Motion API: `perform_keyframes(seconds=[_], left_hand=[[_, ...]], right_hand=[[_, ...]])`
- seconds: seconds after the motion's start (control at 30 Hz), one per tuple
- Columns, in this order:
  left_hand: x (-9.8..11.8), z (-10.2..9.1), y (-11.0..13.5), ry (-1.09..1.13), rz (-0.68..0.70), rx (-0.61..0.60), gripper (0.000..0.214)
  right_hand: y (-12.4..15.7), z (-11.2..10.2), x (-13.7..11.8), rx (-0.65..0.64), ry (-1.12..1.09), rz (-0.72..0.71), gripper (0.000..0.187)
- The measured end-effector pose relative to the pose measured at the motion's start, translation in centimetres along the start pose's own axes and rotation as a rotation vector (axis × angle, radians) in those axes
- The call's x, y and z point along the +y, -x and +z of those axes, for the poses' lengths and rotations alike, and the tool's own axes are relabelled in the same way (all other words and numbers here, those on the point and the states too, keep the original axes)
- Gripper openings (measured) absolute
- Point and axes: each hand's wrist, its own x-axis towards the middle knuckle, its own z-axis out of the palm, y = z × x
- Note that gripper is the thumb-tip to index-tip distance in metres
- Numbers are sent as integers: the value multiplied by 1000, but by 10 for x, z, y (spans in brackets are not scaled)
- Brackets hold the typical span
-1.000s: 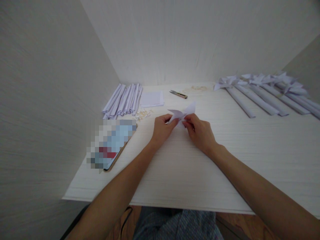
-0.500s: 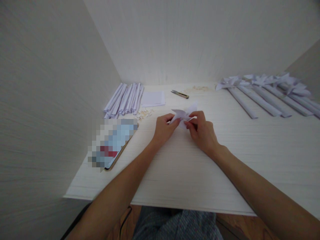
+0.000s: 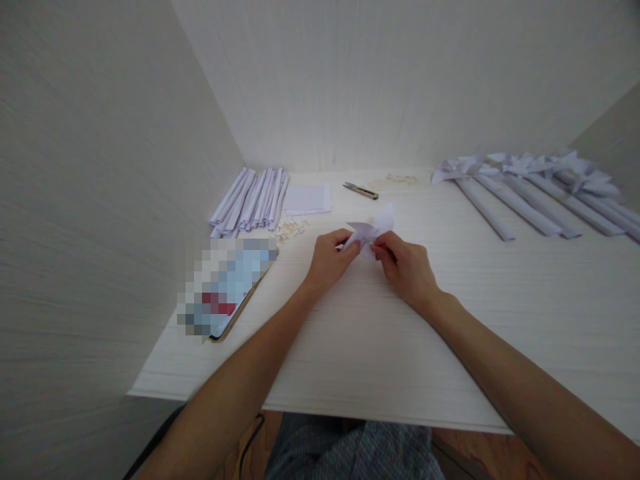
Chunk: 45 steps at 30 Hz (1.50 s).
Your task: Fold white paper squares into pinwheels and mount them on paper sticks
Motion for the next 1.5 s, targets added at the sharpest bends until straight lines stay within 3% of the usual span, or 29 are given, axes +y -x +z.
perform_keyframes(seconds=[0.33,0.8,1.17,1.5], left_hand=[[0,0,0,-41,3,4,16],[-4,2,1,-199,111,54,12],[-5,3,0,-222,114,49,12],[-5,2,1,-237,110,35,12]], right_hand=[[1,2,4,35,1,-49,17],[1,1,-1,-62,283,-70,20],[1,4,-2,-132,290,-9,19],[0,2,-5,-116,279,0,22]])
